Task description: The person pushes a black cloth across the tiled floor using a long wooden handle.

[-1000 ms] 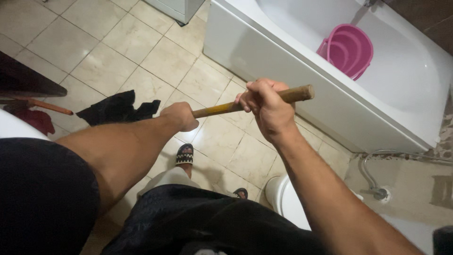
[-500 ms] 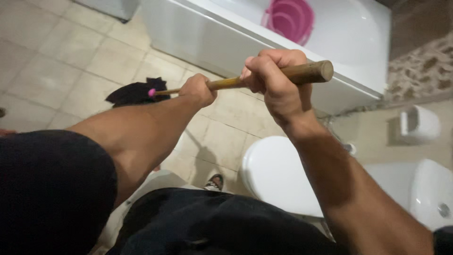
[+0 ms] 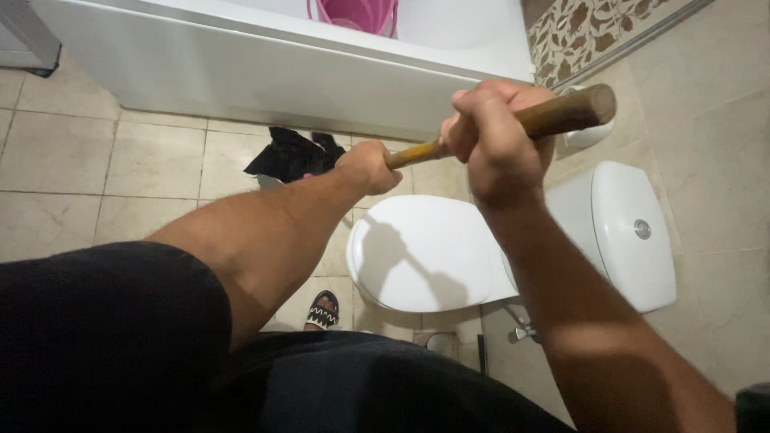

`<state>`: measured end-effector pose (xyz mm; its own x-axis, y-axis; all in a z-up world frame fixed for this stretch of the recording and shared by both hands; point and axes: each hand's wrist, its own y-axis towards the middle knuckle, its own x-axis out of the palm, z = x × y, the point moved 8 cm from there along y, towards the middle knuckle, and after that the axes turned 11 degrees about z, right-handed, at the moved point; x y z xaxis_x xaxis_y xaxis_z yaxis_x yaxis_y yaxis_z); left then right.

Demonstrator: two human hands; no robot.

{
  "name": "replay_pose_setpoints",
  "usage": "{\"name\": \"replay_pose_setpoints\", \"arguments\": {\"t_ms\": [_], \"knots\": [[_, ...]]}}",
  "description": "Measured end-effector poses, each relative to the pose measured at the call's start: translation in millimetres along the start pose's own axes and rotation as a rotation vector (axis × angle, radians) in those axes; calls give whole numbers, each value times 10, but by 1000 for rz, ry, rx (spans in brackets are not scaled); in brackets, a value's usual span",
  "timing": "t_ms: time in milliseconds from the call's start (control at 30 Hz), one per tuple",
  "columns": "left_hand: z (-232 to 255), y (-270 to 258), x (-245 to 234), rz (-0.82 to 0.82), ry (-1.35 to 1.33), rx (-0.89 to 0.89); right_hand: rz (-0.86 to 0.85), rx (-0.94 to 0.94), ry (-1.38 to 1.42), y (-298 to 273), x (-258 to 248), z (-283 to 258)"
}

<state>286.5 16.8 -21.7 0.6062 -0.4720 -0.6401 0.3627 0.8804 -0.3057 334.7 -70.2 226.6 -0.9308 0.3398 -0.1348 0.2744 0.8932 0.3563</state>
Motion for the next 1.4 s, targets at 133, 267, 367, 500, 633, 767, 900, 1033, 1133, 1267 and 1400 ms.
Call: {"name": "replay_pose_setpoints", "arguments": {"t_ms": [133, 267, 367, 500, 633, 767, 900, 1033, 1133, 1267, 1400], "knots": [[-76, -173, -196, -20, 30, -78, -5, 18, 117, 72, 43, 62], [-309, -283, -487, 4, 40, -158, -6, 48, 178, 190, 270, 125], [-629, -374, -765, 35, 18, -215, -13, 69, 187, 285, 630, 150], [-1120, -494, -1115, 84, -11, -273, -28, 88, 169, 395, 1160, 207], [-1693, -622, -1400, 144, 7, -358, -67, 169, 214, 394, 1718, 348], [-2251, -816, -1523, 186, 17, -453, -99, 279, 294, 271, 2158, 555], [-2717, -1069, -1563, 193, 42, -549, -197, 364, 309, 48, 2514, 719], [-3073, -1389, -1519, 196, 39, -645, -296, 506, 338, -213, 2787, 851], [-3205, -1599, -1424, 188, 31, -699, -357, 575, 354, -354, 2880, 885], [-3062, -1747, -1240, 237, 16, -743, -443, 557, 352, -406, 2751, 816], [-2597, -1695, -1050, 324, -11, -728, -536, 429, 364, -287, 2338, 647]]}}
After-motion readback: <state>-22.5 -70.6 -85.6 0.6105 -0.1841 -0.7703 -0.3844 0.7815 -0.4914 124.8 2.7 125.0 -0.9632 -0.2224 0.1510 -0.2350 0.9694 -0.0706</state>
